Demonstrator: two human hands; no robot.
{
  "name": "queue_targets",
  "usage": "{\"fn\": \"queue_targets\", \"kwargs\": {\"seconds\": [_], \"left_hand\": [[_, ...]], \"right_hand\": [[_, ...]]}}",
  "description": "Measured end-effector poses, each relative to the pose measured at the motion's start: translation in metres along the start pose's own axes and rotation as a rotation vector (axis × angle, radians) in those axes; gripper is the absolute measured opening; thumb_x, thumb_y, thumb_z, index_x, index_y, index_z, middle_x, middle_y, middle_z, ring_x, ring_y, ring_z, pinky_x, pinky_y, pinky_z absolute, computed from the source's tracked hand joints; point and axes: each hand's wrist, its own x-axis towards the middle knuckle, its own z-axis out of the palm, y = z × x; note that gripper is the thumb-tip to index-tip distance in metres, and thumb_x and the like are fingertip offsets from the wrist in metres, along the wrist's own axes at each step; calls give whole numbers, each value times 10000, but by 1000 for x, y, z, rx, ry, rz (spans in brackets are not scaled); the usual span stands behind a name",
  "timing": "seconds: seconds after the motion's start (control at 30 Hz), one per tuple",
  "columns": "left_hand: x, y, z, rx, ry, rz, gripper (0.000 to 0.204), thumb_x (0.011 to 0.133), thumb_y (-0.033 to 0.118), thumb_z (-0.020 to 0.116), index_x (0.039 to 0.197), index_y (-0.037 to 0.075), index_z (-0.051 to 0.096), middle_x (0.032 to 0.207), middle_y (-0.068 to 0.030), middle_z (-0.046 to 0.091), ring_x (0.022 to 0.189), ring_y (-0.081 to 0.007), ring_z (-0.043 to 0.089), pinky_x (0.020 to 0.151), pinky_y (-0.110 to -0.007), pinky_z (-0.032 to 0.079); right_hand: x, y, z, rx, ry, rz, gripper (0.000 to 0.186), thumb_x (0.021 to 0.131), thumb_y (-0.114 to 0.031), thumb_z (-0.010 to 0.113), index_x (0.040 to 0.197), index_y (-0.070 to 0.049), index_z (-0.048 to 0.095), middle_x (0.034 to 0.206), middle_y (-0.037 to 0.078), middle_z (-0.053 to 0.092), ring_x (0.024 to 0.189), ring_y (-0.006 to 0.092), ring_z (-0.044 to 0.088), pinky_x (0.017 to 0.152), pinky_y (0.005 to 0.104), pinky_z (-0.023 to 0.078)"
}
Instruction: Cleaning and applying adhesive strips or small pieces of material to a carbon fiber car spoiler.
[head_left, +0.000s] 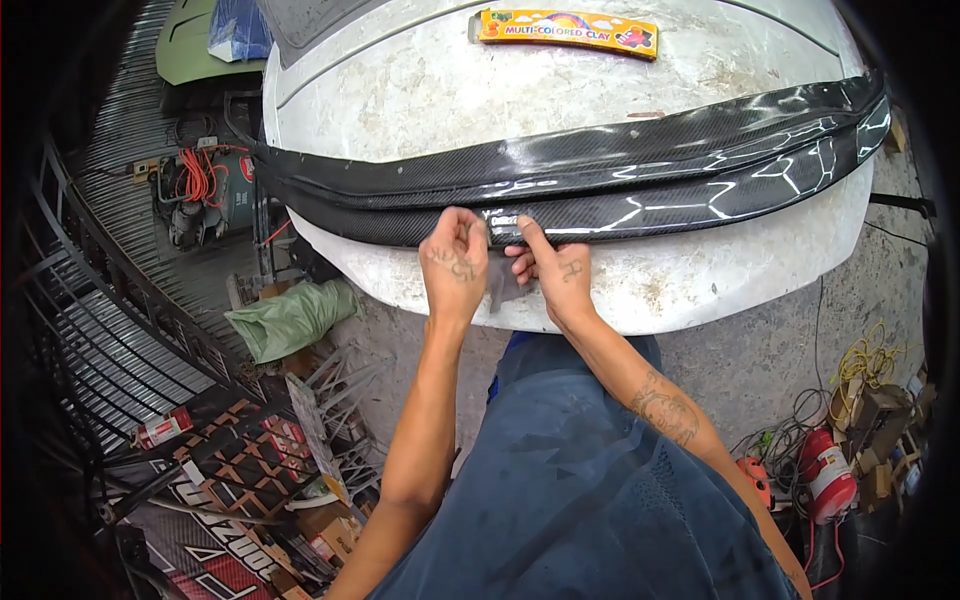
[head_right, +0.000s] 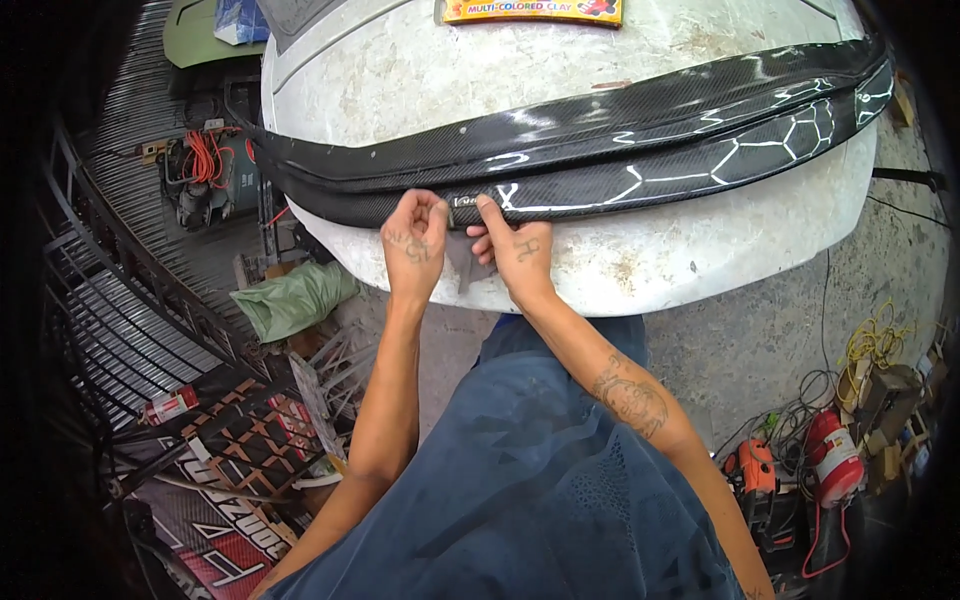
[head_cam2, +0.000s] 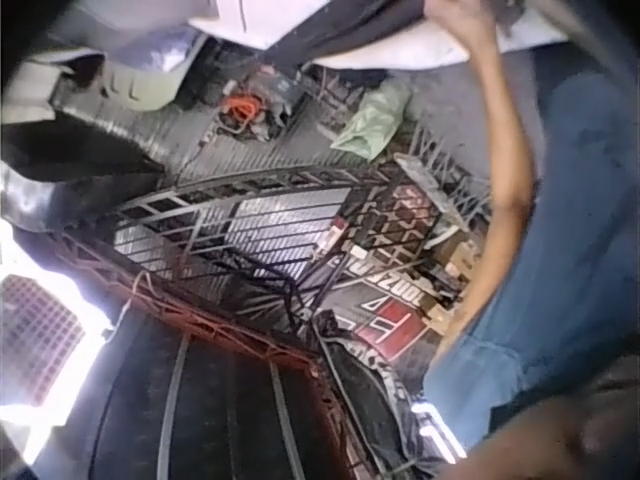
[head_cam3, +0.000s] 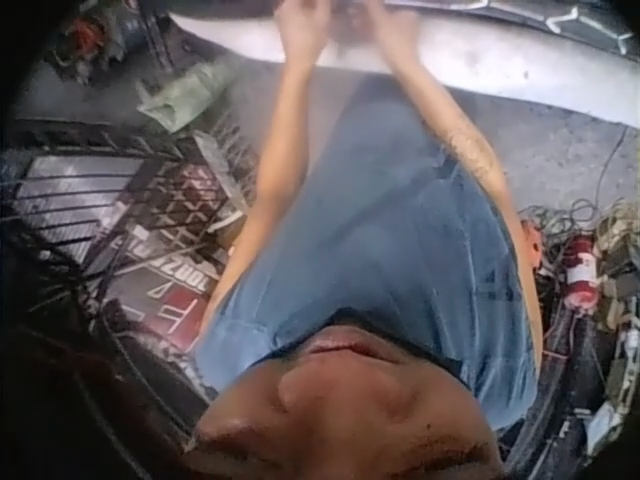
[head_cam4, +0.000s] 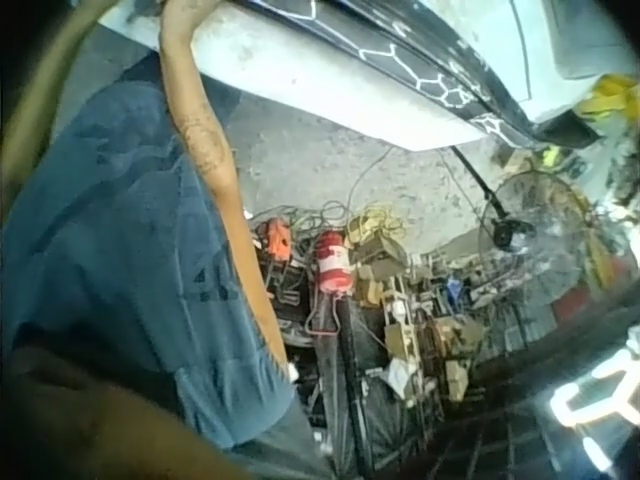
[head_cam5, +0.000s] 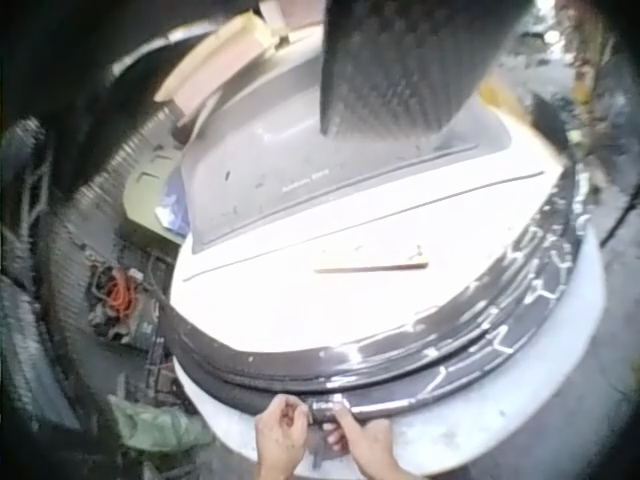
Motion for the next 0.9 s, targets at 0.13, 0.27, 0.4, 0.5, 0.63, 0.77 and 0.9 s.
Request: {"fn": "queue_targets", "kwargs": {"seconds": [0.13,0.27,0.4,0.5,0.63,0.77,0.9], "left_hand": [[-7,4,-2,12,-43,-70,103,976,44,635,911,-35,636,697,17,577,622,-32,486,552,-217,380],[-12,-3,-1,-42,-3,-56,99,976,45,636,911,-30,632,712,16,582,631,-34,489,554,-217,381],[-7,-7,-3,-22,-20,-32,130,973,59,620,887,-38,613,625,-34,560,552,-76,480,512,-282,383],[0,-7,-7,-116,5,-70,115,972,54,623,912,-44,635,613,-22,562,547,-65,473,516,-273,386],[4,-3,-4,4,-30,-44,99,949,30,639,903,-56,655,614,-54,559,538,-88,475,519,-291,393],[0,-1,-7,66,-38,30,107,949,29,633,904,-64,662,632,-87,583,532,-124,502,525,-318,412],[5,-1,1,107,8,144,93,941,13,638,947,-73,675,661,-120,616,570,-138,574,549,-321,448]], "right_hand": [[1,-1,0,1,8,3,305,963,-264,746,928,37,711,807,152,728,579,135,642,489,270,497],[-4,-1,2,-20,5,-4,298,963,-257,746,932,37,707,800,148,725,575,134,639,485,265,495],[-1,-3,0,-18,2,-1,301,966,-256,742,958,42,699,801,153,719,571,137,639,484,264,495],[0,1,3,-4,29,-37,292,965,-237,734,881,42,709,754,136,731,524,125,636,447,258,489],[0,1,4,13,32,-27,299,966,-244,735,889,43,705,760,132,729,527,126,638,448,257,492],[1,2,6,18,22,-31,300,965,-252,738,905,40,703,759,126,726,531,124,638,449,259,493],[-1,4,3,31,19,-27,297,964,-253,741,915,38,706,759,126,725,534,126,638,451,261,495]]}}
